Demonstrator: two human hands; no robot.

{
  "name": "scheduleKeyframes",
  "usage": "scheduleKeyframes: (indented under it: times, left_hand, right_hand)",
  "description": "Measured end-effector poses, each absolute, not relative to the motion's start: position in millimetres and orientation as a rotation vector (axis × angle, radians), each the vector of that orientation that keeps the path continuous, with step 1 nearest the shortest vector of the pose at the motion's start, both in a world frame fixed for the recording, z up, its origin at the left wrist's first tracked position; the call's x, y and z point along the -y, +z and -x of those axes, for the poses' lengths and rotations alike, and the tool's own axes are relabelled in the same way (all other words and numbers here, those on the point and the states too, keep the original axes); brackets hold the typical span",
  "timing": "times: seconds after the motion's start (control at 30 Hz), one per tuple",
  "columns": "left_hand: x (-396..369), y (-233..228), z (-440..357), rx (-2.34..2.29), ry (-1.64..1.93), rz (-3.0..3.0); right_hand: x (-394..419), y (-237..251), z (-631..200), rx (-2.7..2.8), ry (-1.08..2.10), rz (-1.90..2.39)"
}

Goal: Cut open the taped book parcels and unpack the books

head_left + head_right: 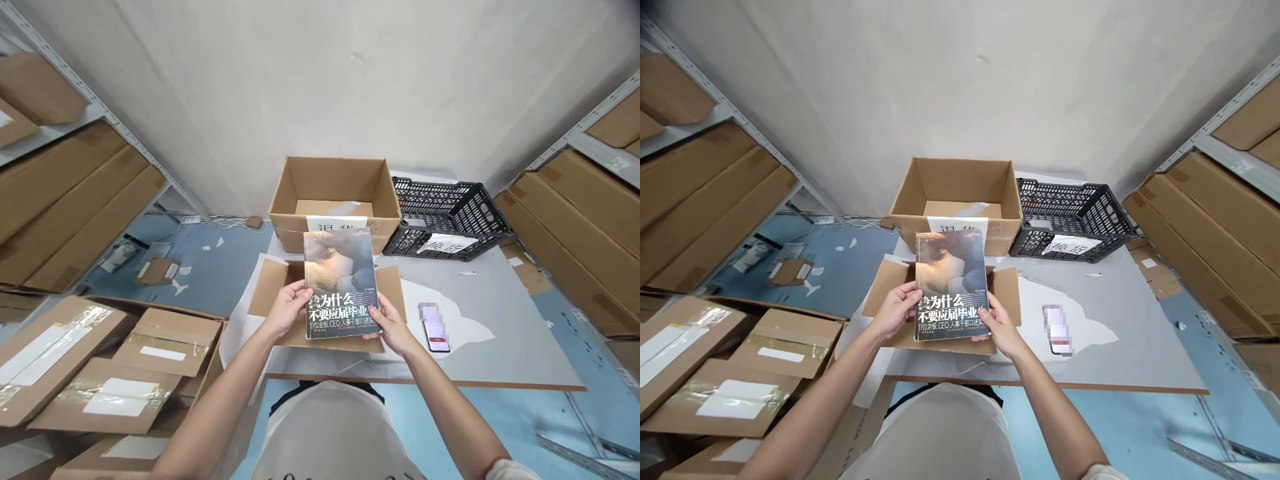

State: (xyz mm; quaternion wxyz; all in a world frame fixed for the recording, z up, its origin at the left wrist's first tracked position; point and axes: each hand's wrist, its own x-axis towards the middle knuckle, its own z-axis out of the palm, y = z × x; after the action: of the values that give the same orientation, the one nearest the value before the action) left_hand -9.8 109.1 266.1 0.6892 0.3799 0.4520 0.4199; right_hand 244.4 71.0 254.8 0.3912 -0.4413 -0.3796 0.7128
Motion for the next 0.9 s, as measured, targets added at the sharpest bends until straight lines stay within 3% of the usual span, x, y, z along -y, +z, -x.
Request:
scheduleKeyframes:
  times: [0.4,0.67,0.9]
  left_hand:
    - [-108.8,244.7,36.3,-1.181,0.774,-0.949]
    - [-93.5,220.1,62.8,-1.397,0.717,-1.421]
    - [-75.4,226.7,71.9,-1.523,0.737,-1.51]
  right_hand:
    - [-98.4,259.0,-253.5,0.969,1.766,1.182]
    - [-238.9,310.5,-285.8,1.179,1.422,1.163]
    - [-366.7,300.7,-283.7,0.962,1.178,1.497]
